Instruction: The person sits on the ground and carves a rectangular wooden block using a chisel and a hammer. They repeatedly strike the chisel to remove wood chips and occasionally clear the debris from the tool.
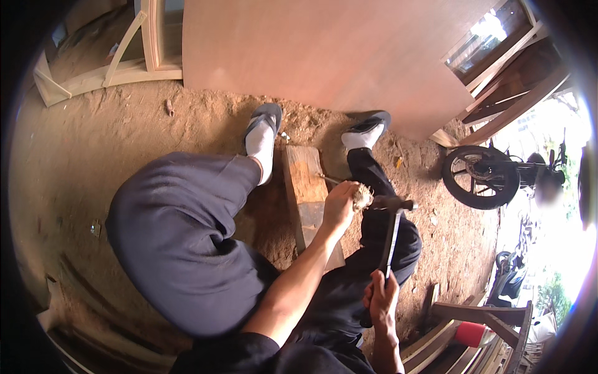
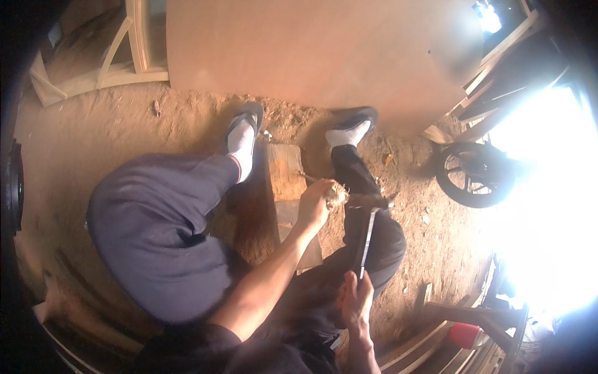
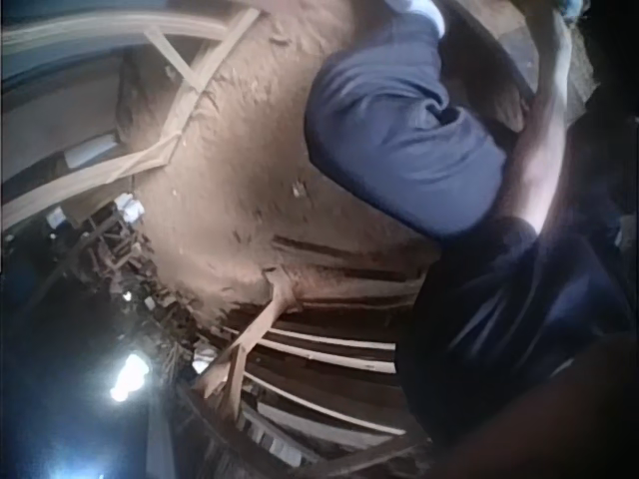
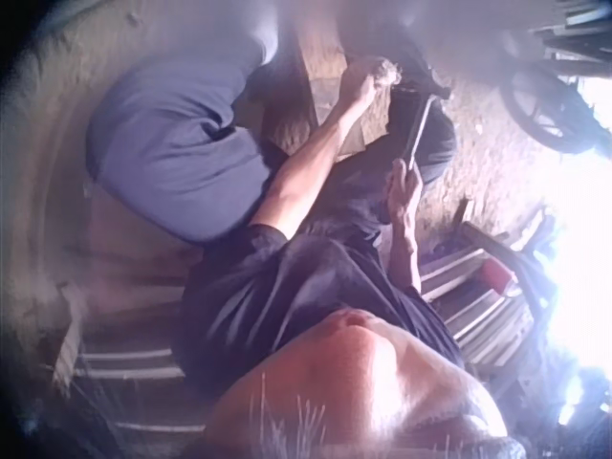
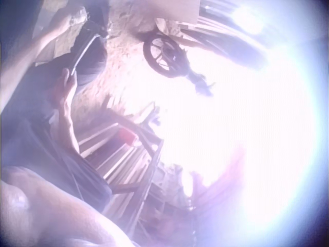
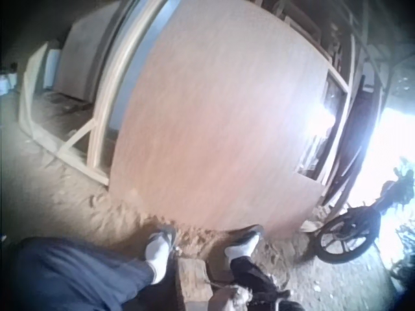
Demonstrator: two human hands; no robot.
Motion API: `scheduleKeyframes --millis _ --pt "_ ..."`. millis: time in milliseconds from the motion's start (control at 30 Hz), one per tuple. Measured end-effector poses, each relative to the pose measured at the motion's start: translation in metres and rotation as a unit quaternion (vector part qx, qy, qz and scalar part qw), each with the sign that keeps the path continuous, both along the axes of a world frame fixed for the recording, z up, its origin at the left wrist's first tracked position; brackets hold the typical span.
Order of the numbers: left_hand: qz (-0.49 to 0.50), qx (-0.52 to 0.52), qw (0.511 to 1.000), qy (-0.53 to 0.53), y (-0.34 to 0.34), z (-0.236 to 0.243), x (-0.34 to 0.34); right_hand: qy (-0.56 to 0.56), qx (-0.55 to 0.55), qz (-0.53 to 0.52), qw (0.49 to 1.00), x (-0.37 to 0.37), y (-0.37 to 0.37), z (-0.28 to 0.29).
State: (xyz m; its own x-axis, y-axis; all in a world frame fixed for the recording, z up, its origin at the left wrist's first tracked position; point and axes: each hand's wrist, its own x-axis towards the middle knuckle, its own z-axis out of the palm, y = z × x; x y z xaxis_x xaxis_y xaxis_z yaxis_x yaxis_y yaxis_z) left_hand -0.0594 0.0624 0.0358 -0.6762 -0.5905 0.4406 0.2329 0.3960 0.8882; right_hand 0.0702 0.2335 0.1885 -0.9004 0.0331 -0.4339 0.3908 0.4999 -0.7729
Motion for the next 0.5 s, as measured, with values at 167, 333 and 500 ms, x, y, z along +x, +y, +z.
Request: scheduleKeyframes --millis 167,333,500 --pt "0.002 0.026 0.999 -0.032 -0.002 -0.001 -0.003 0.087 -0.113 -0.05 0.989 0.014 -0.006 0.008" --pt "0.008 0.024 0.999 -0.031 -0.001 0.005 -0.003 -0.024 -0.048 -0.012 0.999 0.004 -0.003 -0.02" --pt "0.016 -0.002 1.0 -0.019 -0.006 0.001 -0.004 0.037 -0.064 -0.018 0.997 0.016 -0.004 0.011"
